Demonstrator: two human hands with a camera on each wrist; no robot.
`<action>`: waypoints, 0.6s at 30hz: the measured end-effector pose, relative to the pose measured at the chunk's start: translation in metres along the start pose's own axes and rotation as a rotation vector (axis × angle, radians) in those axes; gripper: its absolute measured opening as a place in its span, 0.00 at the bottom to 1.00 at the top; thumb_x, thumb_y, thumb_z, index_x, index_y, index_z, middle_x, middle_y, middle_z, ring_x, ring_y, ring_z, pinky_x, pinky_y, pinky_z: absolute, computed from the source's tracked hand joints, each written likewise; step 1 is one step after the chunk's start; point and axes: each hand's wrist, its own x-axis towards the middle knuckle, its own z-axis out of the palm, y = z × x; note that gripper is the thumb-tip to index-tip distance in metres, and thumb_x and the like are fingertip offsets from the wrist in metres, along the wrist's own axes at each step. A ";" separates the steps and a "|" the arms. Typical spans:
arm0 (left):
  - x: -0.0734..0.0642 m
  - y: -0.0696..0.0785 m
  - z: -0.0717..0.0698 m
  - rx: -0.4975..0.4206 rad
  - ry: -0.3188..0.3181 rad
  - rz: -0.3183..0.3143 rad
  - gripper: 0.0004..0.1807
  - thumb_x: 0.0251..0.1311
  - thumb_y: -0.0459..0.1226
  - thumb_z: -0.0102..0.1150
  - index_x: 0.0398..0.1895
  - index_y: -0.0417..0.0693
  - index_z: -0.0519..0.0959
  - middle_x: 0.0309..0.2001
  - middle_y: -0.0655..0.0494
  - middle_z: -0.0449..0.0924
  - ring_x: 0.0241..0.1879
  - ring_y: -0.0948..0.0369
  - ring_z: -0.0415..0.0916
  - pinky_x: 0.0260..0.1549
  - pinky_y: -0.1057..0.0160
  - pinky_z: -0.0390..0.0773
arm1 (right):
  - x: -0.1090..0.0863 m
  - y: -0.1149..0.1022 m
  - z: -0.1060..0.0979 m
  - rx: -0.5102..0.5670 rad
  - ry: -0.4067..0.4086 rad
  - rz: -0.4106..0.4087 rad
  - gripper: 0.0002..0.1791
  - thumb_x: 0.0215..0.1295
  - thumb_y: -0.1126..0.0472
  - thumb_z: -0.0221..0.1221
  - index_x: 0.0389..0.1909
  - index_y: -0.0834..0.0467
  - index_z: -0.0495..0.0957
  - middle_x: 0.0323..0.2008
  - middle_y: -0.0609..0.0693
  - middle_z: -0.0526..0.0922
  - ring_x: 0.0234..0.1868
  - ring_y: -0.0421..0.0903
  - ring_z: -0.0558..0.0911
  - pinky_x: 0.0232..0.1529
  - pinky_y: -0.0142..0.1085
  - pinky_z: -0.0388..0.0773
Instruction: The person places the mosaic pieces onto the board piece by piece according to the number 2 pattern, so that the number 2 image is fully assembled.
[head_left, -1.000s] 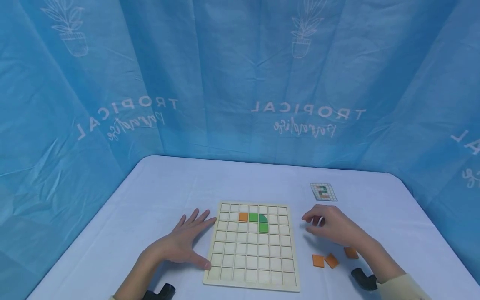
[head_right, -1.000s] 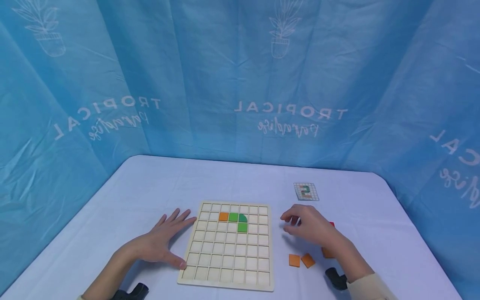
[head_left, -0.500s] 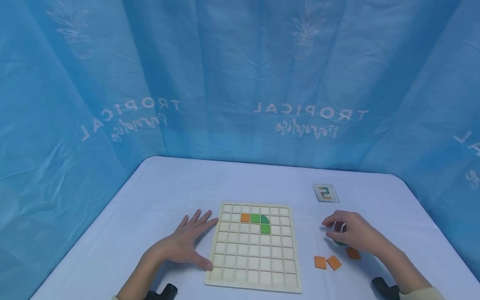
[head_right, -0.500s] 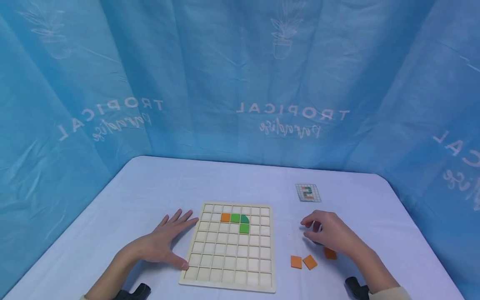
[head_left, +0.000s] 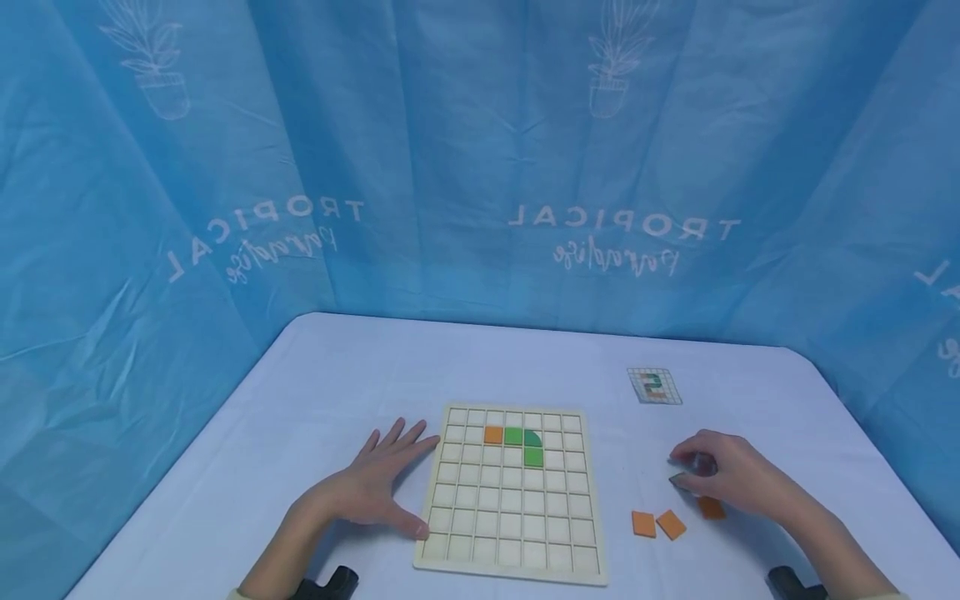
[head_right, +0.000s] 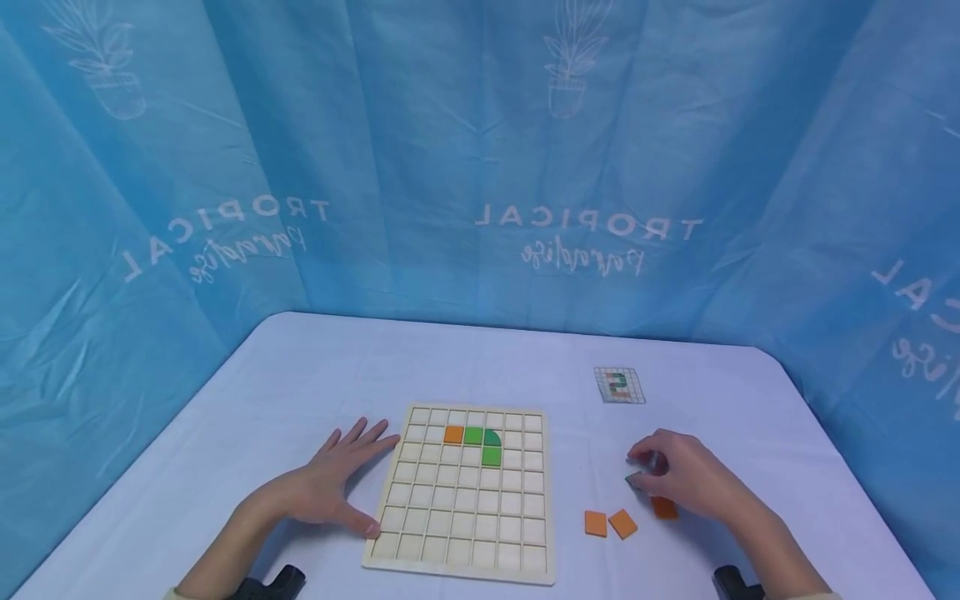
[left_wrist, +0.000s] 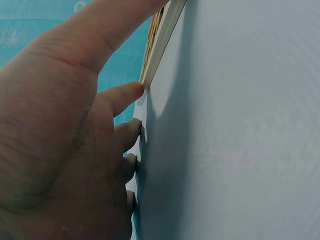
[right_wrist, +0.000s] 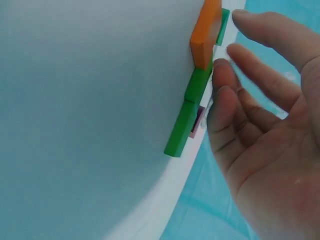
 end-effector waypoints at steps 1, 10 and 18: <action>0.000 0.000 0.000 0.001 -0.001 0.002 0.66 0.27 0.74 0.66 0.76 0.63 0.53 0.76 0.56 0.41 0.74 0.50 0.28 0.67 0.42 0.29 | 0.000 0.000 -0.001 -0.003 -0.001 0.014 0.22 0.47 0.53 0.73 0.45 0.55 0.82 0.32 0.44 0.78 0.32 0.44 0.73 0.29 0.35 0.76; -0.004 0.002 -0.002 -0.013 -0.007 0.011 0.67 0.27 0.74 0.66 0.75 0.61 0.54 0.76 0.53 0.42 0.74 0.47 0.28 0.67 0.39 0.30 | -0.003 0.000 -0.001 -0.007 -0.020 0.063 0.20 0.45 0.49 0.74 0.38 0.54 0.82 0.30 0.45 0.78 0.31 0.45 0.73 0.31 0.37 0.74; -0.003 0.002 -0.001 -0.001 -0.004 0.006 0.67 0.27 0.74 0.66 0.76 0.61 0.54 0.76 0.55 0.41 0.74 0.49 0.28 0.67 0.41 0.30 | -0.003 -0.001 0.002 -0.006 -0.036 0.075 0.22 0.42 0.48 0.76 0.37 0.54 0.82 0.29 0.45 0.77 0.31 0.45 0.72 0.29 0.36 0.74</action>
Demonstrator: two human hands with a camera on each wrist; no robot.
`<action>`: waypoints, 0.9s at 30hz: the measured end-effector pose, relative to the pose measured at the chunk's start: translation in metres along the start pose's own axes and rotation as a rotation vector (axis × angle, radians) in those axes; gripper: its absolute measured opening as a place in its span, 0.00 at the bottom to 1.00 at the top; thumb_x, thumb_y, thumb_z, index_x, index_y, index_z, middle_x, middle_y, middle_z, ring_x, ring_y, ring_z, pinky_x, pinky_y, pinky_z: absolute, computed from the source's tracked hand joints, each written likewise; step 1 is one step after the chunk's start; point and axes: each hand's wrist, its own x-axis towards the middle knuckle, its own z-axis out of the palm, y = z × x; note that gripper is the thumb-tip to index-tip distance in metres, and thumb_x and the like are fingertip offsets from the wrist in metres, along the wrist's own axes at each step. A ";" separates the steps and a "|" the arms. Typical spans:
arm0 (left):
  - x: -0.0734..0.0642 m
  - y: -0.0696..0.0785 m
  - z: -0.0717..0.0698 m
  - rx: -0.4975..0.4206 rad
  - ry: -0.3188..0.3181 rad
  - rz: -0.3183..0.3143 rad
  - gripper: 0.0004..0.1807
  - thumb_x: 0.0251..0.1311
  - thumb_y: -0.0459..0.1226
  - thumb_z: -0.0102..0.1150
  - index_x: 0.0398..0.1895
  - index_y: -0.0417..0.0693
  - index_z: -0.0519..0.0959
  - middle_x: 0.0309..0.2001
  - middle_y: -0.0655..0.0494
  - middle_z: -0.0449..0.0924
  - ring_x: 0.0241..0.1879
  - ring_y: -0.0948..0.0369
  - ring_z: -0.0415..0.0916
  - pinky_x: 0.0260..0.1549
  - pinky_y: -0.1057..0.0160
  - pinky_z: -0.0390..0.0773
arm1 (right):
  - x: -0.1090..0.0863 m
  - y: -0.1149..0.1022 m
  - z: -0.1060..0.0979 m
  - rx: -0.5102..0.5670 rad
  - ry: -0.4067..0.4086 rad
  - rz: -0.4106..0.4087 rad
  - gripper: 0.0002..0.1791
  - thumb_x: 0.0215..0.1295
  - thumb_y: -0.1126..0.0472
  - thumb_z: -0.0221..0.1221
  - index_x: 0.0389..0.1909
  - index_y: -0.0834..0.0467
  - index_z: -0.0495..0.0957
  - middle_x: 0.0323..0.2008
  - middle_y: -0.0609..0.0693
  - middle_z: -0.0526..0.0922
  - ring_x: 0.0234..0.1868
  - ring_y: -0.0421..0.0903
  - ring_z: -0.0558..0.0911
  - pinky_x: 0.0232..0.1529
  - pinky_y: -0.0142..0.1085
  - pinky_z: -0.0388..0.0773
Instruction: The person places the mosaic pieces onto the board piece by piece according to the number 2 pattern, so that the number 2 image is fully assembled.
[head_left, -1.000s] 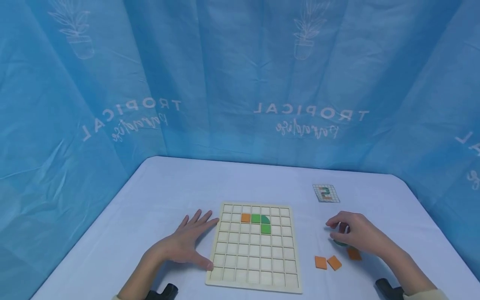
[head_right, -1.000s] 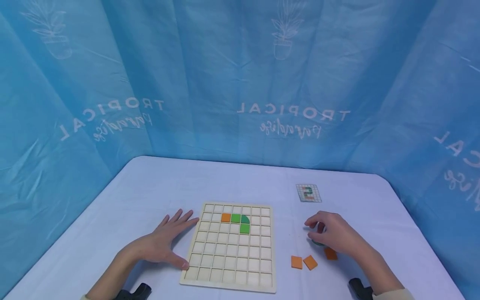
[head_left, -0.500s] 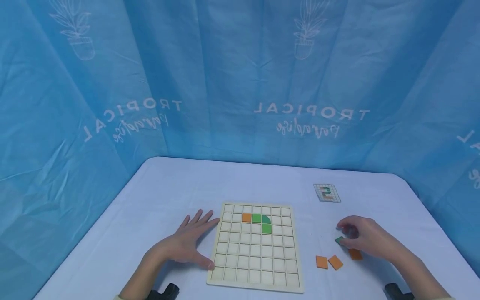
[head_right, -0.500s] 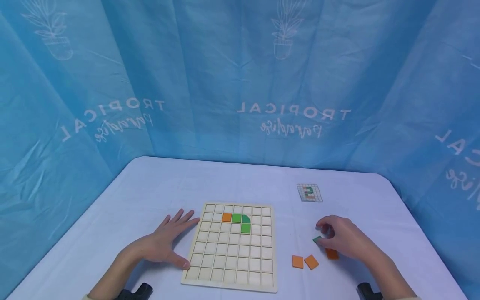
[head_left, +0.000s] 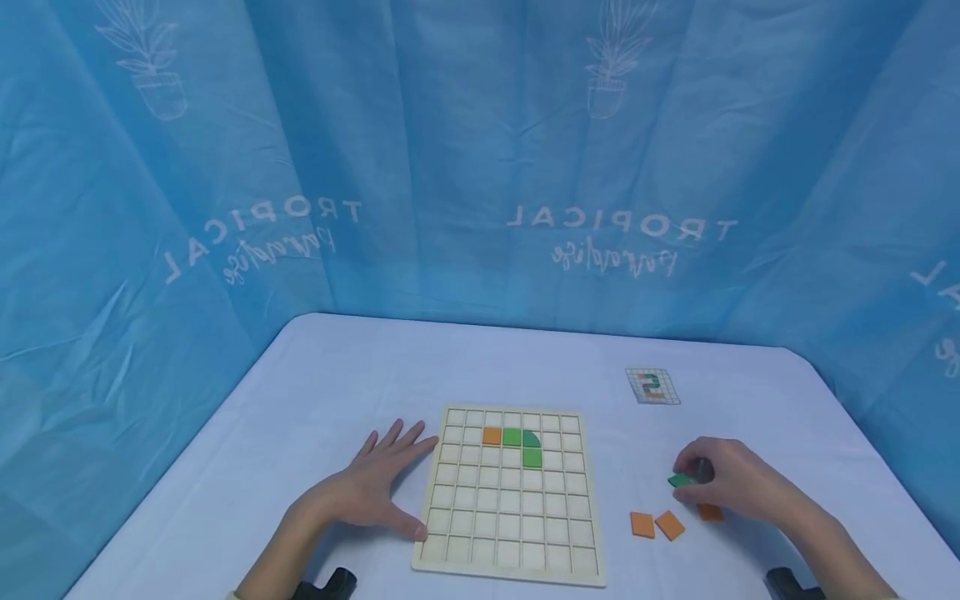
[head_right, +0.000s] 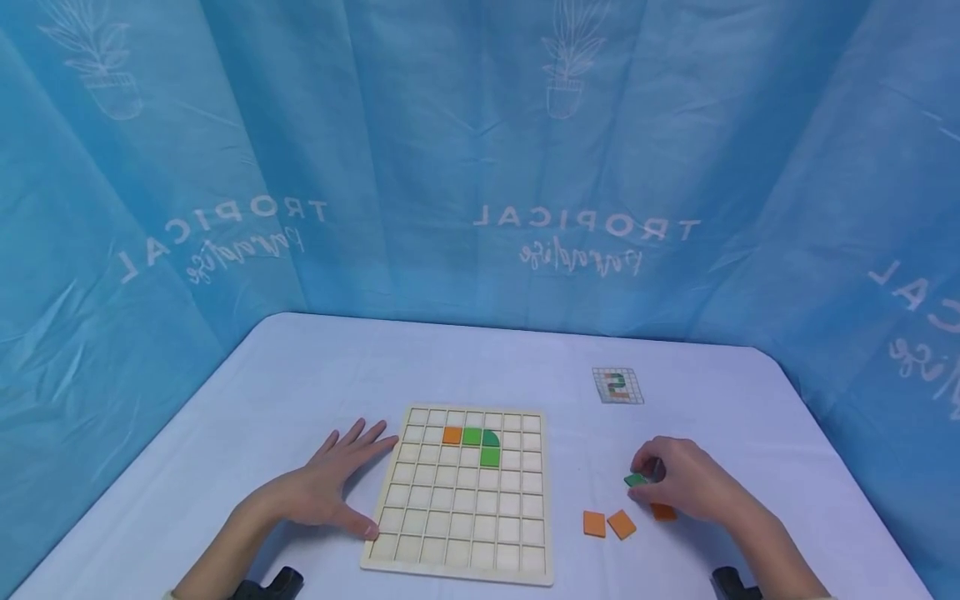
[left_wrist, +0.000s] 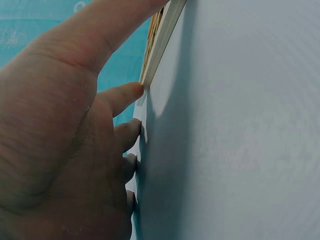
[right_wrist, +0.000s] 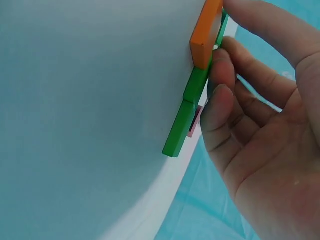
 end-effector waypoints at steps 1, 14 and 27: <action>0.000 -0.001 0.000 0.002 -0.001 0.001 0.67 0.27 0.74 0.66 0.76 0.61 0.54 0.76 0.54 0.41 0.74 0.48 0.28 0.67 0.40 0.30 | 0.000 -0.001 0.001 0.004 -0.004 -0.005 0.21 0.43 0.50 0.75 0.37 0.54 0.82 0.29 0.45 0.77 0.30 0.45 0.72 0.28 0.36 0.74; 0.002 -0.001 -0.001 -0.005 0.006 0.021 0.67 0.28 0.74 0.66 0.75 0.59 0.55 0.76 0.52 0.42 0.74 0.46 0.29 0.67 0.40 0.30 | -0.002 -0.005 0.002 0.026 -0.014 -0.079 0.13 0.49 0.64 0.70 0.37 0.50 0.82 0.31 0.43 0.77 0.31 0.44 0.73 0.28 0.34 0.75; 0.003 0.000 0.000 -0.017 0.005 0.010 0.67 0.26 0.74 0.66 0.75 0.60 0.55 0.76 0.52 0.42 0.74 0.46 0.29 0.67 0.39 0.30 | 0.000 -0.006 0.001 -0.062 0.039 0.005 0.24 0.43 0.43 0.74 0.37 0.53 0.82 0.28 0.46 0.75 0.29 0.44 0.72 0.26 0.35 0.74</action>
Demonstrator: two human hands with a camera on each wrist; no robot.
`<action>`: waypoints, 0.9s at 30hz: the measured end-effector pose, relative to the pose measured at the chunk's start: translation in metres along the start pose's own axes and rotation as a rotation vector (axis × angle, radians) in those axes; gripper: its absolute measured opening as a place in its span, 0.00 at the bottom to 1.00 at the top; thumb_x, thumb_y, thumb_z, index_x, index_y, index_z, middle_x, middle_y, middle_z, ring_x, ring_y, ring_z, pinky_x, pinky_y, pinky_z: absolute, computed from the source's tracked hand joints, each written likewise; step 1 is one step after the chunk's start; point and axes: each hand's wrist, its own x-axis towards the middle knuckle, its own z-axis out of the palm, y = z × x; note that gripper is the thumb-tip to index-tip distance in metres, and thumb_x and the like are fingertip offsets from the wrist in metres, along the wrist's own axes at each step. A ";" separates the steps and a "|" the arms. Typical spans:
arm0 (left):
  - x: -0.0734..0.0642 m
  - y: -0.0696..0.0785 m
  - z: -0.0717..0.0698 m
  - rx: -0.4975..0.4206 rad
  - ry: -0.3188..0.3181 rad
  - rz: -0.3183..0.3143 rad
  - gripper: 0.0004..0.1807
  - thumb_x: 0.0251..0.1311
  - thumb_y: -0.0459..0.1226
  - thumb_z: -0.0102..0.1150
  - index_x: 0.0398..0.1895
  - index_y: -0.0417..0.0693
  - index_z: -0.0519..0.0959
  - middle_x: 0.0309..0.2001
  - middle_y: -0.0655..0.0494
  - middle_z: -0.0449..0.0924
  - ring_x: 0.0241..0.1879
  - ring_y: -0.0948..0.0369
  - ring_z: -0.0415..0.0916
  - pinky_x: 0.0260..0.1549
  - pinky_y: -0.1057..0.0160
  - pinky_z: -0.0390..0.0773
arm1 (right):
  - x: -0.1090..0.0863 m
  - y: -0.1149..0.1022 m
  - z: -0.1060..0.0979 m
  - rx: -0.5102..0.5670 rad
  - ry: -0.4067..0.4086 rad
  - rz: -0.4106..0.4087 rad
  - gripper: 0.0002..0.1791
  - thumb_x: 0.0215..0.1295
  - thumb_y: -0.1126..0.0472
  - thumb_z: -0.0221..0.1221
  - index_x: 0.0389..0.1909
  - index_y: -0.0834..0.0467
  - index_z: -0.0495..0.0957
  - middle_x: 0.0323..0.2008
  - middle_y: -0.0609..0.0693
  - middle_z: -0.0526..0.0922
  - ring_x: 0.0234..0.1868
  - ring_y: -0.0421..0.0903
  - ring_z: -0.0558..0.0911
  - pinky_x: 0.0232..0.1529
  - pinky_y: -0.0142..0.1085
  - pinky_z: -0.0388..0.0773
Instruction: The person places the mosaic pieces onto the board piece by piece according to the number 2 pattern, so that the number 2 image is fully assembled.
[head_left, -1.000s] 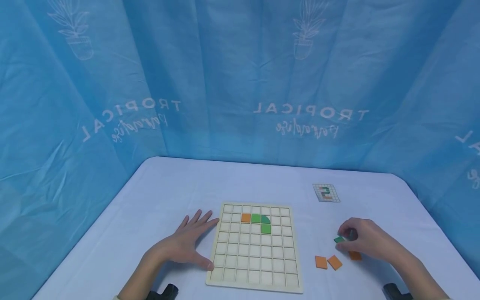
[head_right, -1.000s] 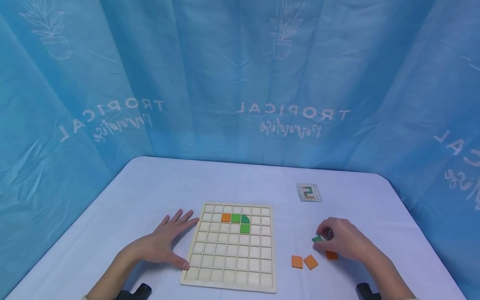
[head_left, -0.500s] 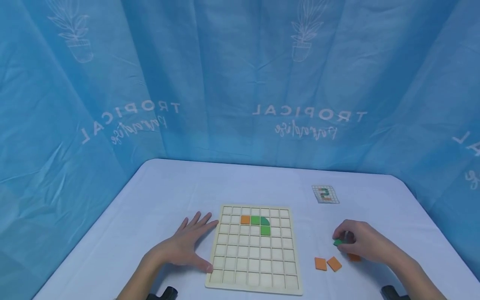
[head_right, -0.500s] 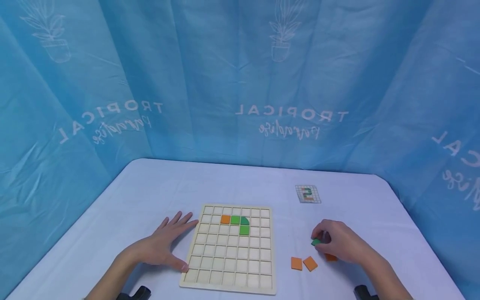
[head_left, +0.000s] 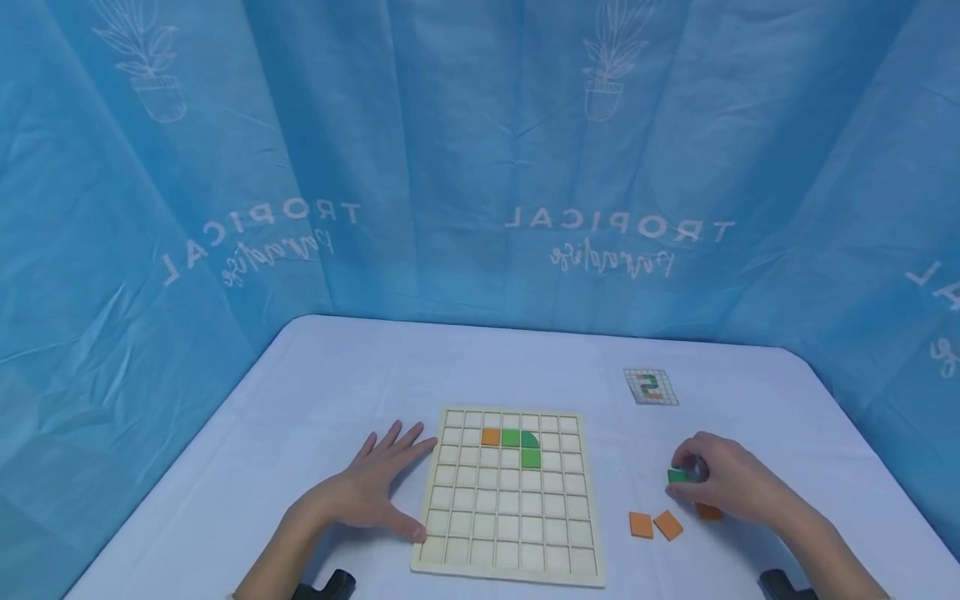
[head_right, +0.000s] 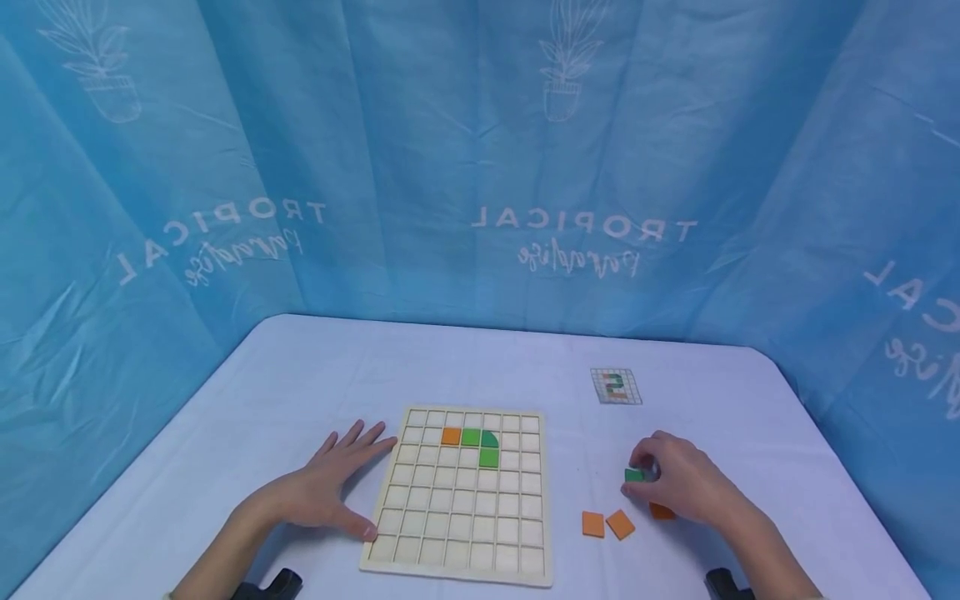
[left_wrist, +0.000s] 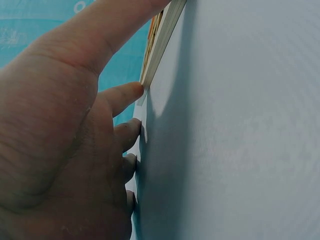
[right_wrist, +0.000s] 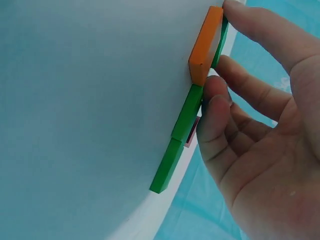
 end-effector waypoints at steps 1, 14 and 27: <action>0.000 0.000 0.000 -0.002 0.002 -0.002 0.67 0.26 0.74 0.66 0.75 0.60 0.55 0.76 0.52 0.43 0.74 0.46 0.29 0.67 0.39 0.30 | 0.001 0.000 -0.001 -0.010 -0.003 0.005 0.23 0.44 0.44 0.74 0.37 0.53 0.82 0.28 0.46 0.75 0.29 0.44 0.72 0.26 0.36 0.74; 0.000 0.000 0.001 0.005 0.000 -0.005 0.67 0.26 0.75 0.66 0.75 0.60 0.55 0.76 0.52 0.43 0.74 0.47 0.29 0.67 0.39 0.30 | 0.003 -0.005 0.002 -0.006 -0.014 0.002 0.17 0.46 0.54 0.74 0.37 0.54 0.83 0.28 0.45 0.75 0.29 0.44 0.73 0.30 0.37 0.75; -0.001 0.000 0.002 0.023 0.017 -0.008 0.68 0.25 0.75 0.65 0.75 0.61 0.54 0.76 0.54 0.42 0.74 0.48 0.29 0.67 0.41 0.30 | 0.000 -0.009 0.004 0.038 0.059 -0.088 0.16 0.46 0.53 0.74 0.38 0.49 0.85 0.28 0.42 0.76 0.30 0.42 0.72 0.27 0.33 0.72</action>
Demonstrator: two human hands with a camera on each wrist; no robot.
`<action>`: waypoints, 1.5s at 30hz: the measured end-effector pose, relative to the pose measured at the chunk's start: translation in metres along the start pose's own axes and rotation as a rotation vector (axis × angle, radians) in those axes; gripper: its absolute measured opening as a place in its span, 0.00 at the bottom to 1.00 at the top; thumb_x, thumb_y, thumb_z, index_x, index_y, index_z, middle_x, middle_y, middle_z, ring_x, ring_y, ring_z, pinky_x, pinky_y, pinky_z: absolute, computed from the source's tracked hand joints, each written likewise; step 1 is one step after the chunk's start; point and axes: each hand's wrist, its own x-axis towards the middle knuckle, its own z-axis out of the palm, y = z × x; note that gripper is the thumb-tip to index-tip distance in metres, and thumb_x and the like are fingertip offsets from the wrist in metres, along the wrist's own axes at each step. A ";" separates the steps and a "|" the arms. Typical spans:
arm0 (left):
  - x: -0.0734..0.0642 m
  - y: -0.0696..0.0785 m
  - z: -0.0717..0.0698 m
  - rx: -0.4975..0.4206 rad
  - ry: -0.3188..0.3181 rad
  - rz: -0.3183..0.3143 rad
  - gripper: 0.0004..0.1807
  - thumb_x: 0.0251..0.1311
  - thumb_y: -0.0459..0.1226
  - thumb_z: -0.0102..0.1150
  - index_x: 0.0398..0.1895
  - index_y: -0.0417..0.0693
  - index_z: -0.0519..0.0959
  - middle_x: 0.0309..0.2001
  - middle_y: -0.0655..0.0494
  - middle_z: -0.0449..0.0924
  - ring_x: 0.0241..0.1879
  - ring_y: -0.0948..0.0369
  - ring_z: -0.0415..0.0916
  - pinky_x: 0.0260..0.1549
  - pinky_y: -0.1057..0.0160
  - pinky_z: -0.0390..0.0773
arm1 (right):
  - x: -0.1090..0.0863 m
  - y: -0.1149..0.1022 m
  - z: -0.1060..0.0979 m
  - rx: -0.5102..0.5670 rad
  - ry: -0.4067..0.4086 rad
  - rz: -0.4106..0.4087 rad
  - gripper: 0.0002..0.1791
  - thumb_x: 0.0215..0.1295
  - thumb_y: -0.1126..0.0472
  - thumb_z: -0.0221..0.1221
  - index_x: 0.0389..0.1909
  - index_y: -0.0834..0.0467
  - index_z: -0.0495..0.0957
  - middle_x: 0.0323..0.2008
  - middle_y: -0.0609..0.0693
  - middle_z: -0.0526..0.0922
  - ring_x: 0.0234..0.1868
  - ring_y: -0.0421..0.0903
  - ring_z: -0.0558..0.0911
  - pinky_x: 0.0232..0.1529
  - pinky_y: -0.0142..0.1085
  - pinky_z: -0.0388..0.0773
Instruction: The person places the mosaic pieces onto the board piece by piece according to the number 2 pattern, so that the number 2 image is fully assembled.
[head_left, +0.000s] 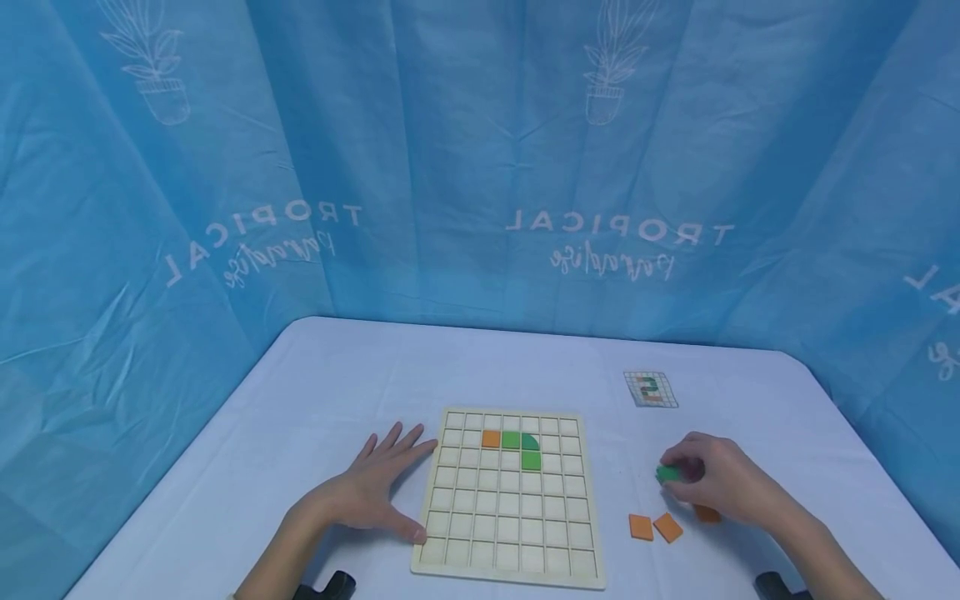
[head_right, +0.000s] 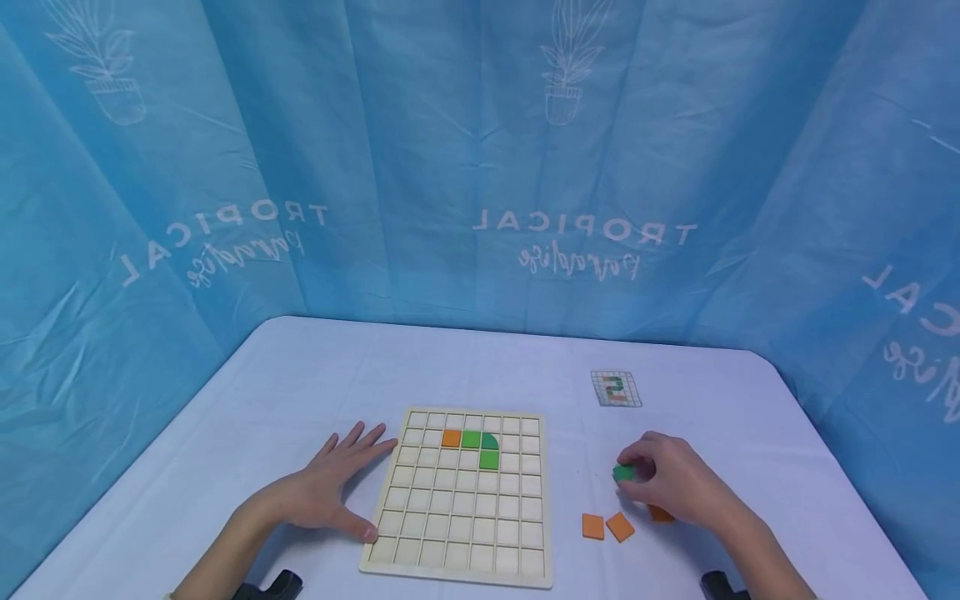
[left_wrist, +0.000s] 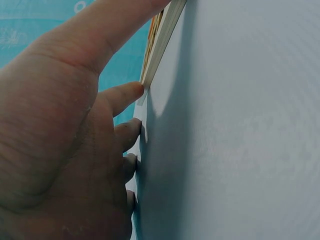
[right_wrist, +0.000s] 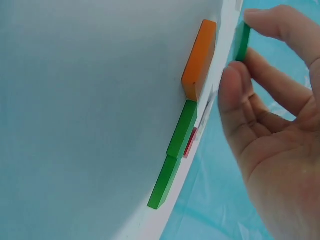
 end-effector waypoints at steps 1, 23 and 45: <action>0.000 0.000 0.000 0.001 0.000 0.000 0.68 0.25 0.75 0.65 0.75 0.60 0.54 0.76 0.54 0.42 0.74 0.48 0.29 0.67 0.41 0.30 | 0.000 -0.001 0.000 0.006 0.008 -0.012 0.16 0.47 0.53 0.74 0.38 0.49 0.85 0.28 0.42 0.76 0.30 0.42 0.72 0.27 0.33 0.73; 0.001 0.000 -0.001 0.000 -0.008 -0.008 0.68 0.25 0.75 0.65 0.75 0.61 0.54 0.76 0.54 0.42 0.74 0.48 0.29 0.67 0.41 0.30 | 0.012 -0.029 0.008 0.091 0.058 -0.226 0.12 0.49 0.53 0.73 0.35 0.45 0.84 0.28 0.40 0.76 0.29 0.41 0.75 0.29 0.31 0.75; -0.001 0.001 -0.001 0.007 -0.003 -0.007 0.68 0.25 0.75 0.65 0.75 0.60 0.55 0.76 0.54 0.43 0.74 0.48 0.29 0.67 0.41 0.31 | 0.027 -0.067 0.023 0.207 0.036 -0.312 0.12 0.51 0.54 0.72 0.37 0.44 0.84 0.31 0.42 0.78 0.30 0.41 0.77 0.32 0.31 0.78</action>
